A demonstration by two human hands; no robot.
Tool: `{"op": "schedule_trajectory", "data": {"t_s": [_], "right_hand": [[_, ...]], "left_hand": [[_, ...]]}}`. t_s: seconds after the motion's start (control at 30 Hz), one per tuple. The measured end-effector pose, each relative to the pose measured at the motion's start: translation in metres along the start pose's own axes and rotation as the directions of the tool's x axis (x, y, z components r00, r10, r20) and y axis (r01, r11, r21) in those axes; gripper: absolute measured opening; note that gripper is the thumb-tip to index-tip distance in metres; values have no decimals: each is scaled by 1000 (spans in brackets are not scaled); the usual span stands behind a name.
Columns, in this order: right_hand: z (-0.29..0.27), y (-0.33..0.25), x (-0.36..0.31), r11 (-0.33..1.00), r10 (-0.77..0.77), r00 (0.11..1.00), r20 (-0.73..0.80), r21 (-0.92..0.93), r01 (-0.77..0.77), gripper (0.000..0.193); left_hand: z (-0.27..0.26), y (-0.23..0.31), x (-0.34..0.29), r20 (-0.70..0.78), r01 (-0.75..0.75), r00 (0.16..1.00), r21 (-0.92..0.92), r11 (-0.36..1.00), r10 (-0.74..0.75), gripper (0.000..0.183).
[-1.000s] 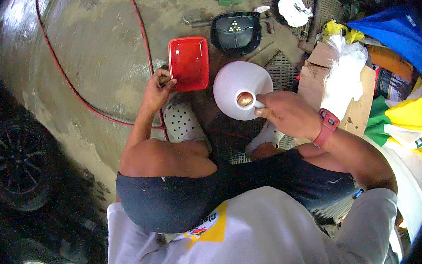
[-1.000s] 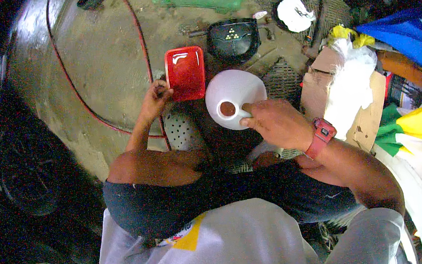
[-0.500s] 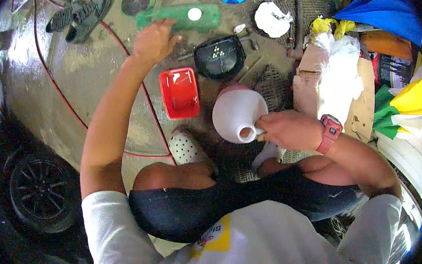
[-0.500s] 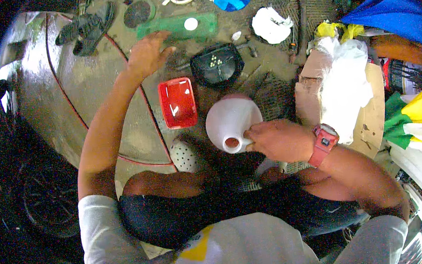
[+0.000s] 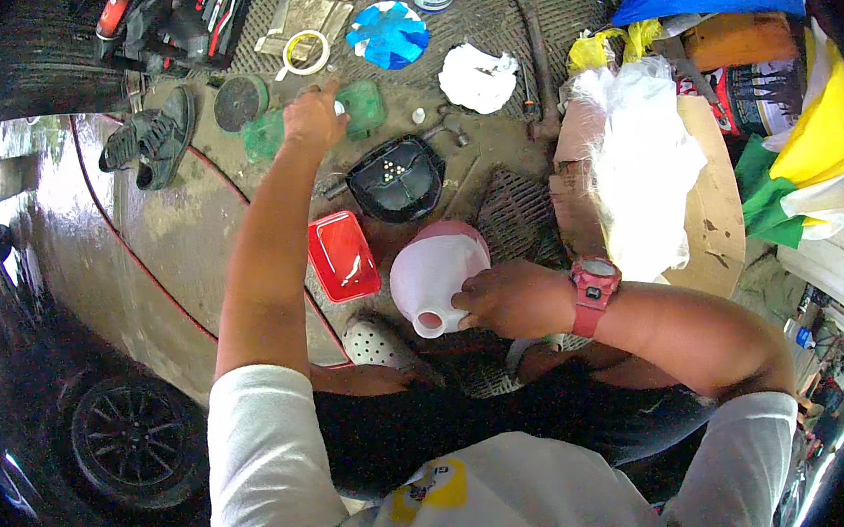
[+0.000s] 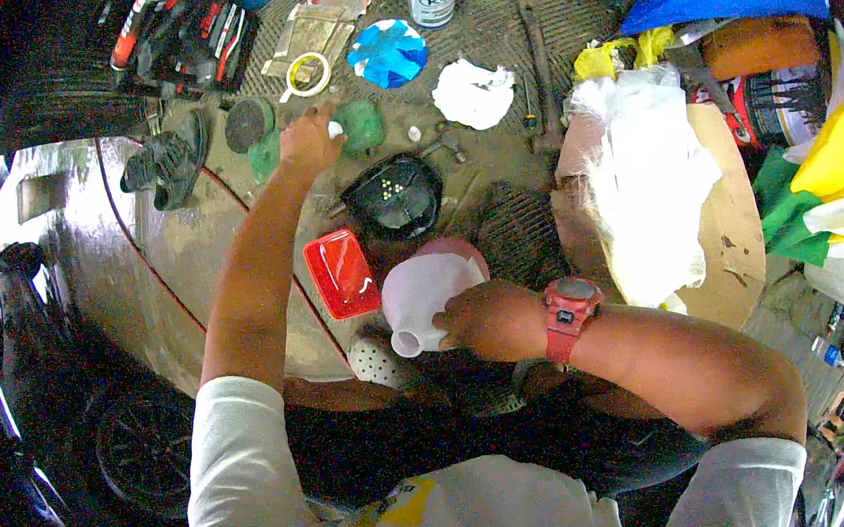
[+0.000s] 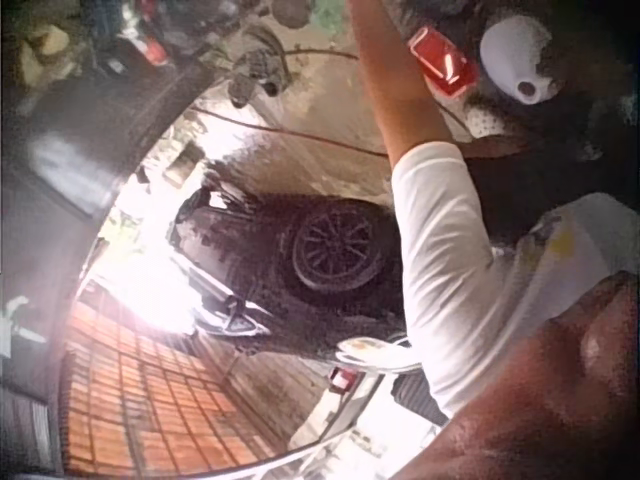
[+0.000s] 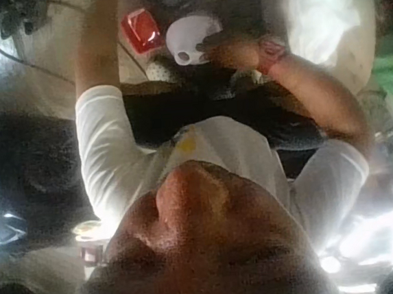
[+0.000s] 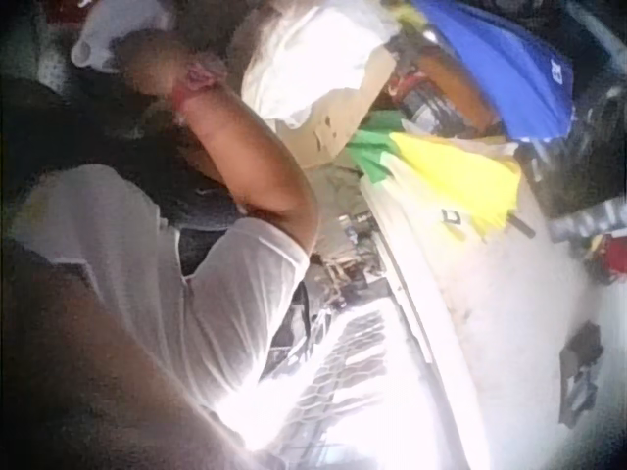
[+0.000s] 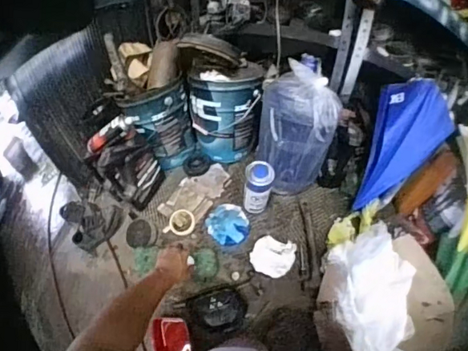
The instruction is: The person prepares a repair by pouring liquid from a jug into a tray, cutting pieces of fiberglass mat with scissors, and applying them to a plastic car component with a brush.
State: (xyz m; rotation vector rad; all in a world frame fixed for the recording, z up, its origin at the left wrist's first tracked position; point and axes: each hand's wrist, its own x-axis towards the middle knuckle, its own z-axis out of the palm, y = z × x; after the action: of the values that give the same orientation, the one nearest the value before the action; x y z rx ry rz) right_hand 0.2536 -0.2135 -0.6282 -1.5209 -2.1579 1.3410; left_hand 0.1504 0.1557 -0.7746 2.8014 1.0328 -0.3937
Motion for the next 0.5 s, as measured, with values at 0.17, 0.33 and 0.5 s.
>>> {"op": "schedule_trajectory", "data": {"t_s": [0.17,0.33,0.5], "right_hand": [[-13,-9,0,997,56,998,40,55,-59,26],[-13,-6,0,999,36,999,40,25,-37,26],[7,17,-2,986,-167,979,-115,-1,168,26]], "left_hand": [[-40,8,-27,-125,-123,988,-268,956,92,49],[-130,40,-141,-34,-103,989,-851,515,142,33],[-153,65,-231,64,-94,919,-922,376,389,34]]}}
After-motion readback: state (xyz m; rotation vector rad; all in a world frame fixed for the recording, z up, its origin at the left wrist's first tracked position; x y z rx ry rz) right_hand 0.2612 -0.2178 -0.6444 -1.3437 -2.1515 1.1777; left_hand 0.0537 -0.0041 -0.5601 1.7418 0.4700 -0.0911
